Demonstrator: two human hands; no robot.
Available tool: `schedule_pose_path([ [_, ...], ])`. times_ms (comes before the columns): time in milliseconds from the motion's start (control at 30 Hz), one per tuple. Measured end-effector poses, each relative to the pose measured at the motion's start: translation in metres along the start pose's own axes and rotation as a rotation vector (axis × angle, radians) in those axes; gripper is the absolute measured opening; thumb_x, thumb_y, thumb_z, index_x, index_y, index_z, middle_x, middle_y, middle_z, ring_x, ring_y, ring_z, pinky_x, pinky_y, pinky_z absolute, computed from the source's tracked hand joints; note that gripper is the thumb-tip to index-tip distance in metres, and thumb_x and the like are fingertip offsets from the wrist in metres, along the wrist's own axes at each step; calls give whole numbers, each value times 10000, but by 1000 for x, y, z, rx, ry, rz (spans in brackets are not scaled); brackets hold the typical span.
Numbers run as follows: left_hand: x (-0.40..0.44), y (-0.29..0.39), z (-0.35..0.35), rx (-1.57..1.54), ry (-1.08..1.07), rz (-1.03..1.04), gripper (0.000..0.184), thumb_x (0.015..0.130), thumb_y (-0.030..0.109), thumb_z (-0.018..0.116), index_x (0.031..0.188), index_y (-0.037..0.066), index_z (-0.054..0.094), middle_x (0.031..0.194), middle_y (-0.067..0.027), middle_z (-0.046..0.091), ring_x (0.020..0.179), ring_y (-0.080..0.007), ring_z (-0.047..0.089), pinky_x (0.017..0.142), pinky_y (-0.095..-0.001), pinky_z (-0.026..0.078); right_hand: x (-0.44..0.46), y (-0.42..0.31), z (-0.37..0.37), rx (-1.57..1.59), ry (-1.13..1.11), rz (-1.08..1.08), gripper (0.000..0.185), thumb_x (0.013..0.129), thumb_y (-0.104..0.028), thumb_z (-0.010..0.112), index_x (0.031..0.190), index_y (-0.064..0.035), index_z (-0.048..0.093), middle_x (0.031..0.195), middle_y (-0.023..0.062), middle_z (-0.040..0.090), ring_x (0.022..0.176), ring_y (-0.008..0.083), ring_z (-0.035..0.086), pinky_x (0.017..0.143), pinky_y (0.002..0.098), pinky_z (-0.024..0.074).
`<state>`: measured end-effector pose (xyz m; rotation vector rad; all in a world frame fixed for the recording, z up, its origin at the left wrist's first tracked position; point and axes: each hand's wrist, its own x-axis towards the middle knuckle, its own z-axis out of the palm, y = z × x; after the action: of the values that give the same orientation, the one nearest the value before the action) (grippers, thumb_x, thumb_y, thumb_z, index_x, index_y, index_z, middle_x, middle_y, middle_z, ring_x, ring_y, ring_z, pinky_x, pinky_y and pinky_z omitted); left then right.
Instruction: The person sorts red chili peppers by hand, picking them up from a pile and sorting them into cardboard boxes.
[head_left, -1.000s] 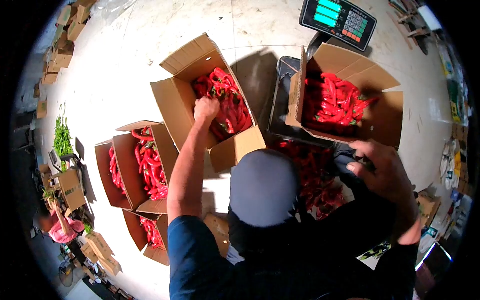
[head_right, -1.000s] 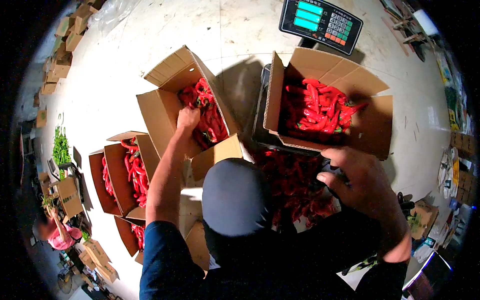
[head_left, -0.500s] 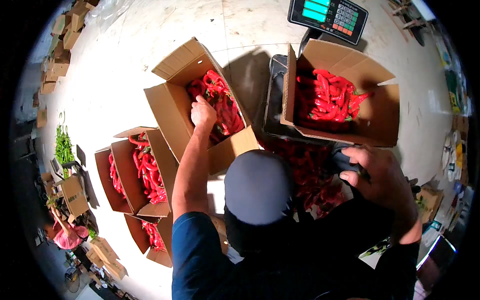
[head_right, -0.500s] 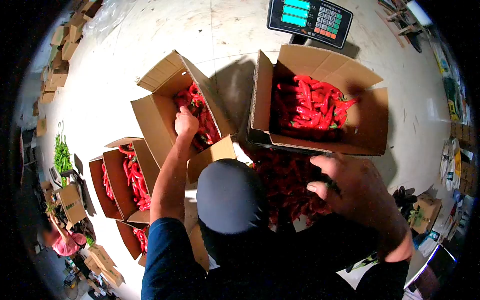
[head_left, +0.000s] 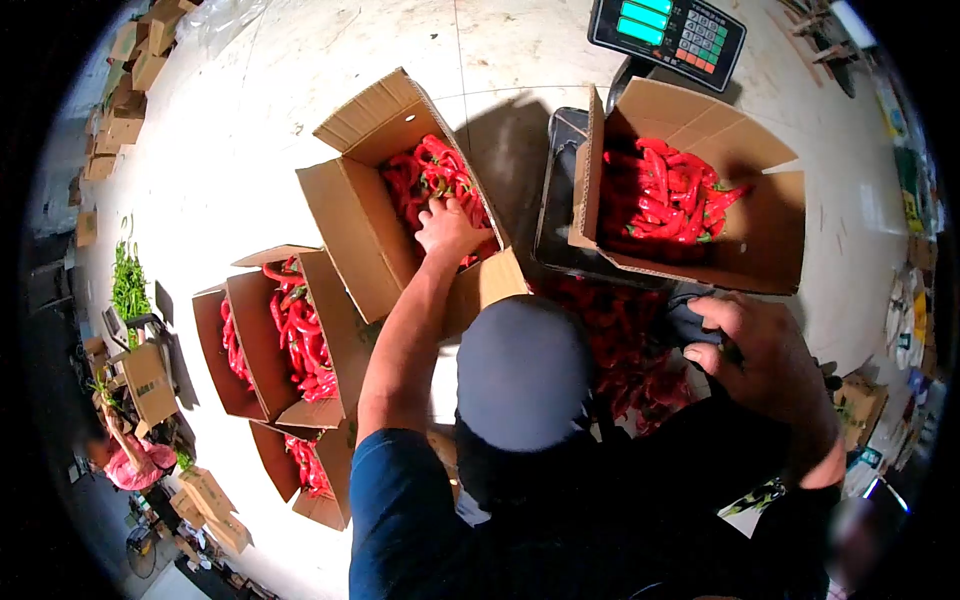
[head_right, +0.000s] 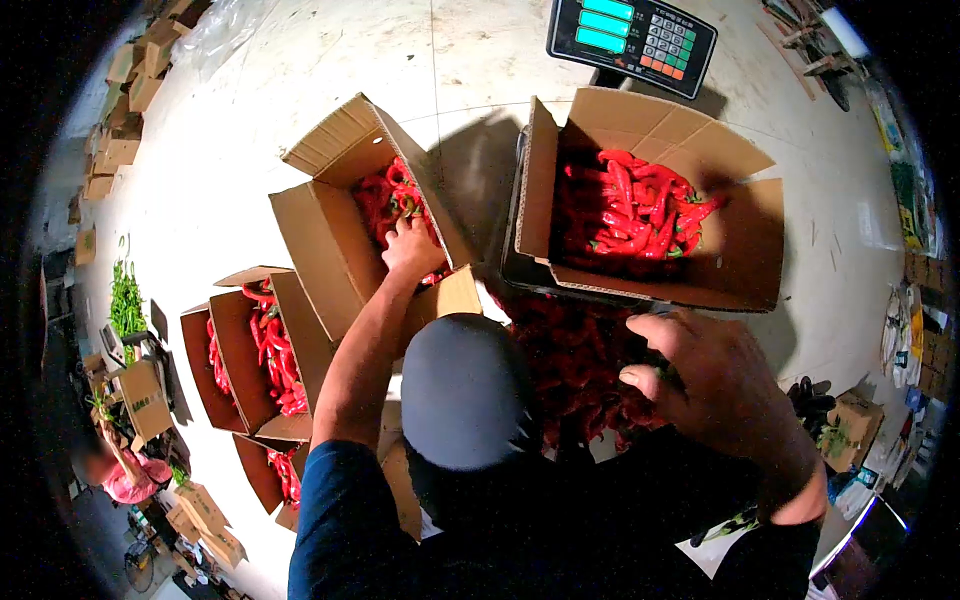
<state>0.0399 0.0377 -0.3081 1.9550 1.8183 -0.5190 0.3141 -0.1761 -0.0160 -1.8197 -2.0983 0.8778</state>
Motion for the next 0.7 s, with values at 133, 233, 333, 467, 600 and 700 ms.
schedule_pose_path([
  [133, 9, 14, -6, 33, -64, -56, 855, 697, 481, 826, 1380, 140, 443, 1422, -132, 371, 1262, -364, 455, 917, -539, 497, 5, -8, 0, -34, -9, 24, 392, 865, -277, 687, 1148, -31, 570, 970, 210, 648, 836, 405, 642, 718, 467, 508],
  [233, 16, 14, -2, 26, -90, -97, 808, 724, 433, 812, 1387, 162, 438, 1434, -132, 354, 1258, -367, 463, 927, -546, 488, 9, -14, -4, -72, -39, 45, 395, 865, -299, 682, 1134, -23, 593, 968, 210, 648, 844, 402, 642, 732, 467, 508],
  [333, 8, 4, -4, -88, -64, -150, 781, 722, 358, 794, 1385, 158, 435, 1447, -139, 340, 1263, -393, 464, 969, -540, 465, 9, -13, -5, -100, -55, 54, 403, 869, -320, 675, 1131, -22, 605, 972, 210, 649, 851, 400, 642, 744, 469, 508],
  [467, 1, 0, 9, -83, 82, -138, 641, 787, 318, 696, 1357, 145, 459, 1394, -186, 380, 1215, -410, 504, 959, -520, 452, 5, -13, 1, -99, -47, 42, 404, 876, -329, 667, 1136, -26, 605, 968, 205, 651, 846, 398, 643, 747, 471, 508],
  [600, 9, -4, 12, -13, 91, -93, 500, 814, 270, 647, 1278, 139, 512, 1264, -189, 472, 1148, -402, 551, 932, -516, 453, 3, -14, 0, -109, -32, 25, 398, 877, -325, 668, 1131, -25, 605, 954, 203, 651, 826, 398, 641, 733, 476, 507],
  [700, 19, -9, 23, -32, 103, -108, 611, 761, 384, 722, 1265, 119, 501, 1271, -196, 489, 1144, -407, 565, 941, -515, 471, 3, -12, -2, -97, -36, 21, 398, 878, -328, 669, 1129, -27, 604, 940, 199, 649, 813, 399, 640, 717, 476, 506],
])
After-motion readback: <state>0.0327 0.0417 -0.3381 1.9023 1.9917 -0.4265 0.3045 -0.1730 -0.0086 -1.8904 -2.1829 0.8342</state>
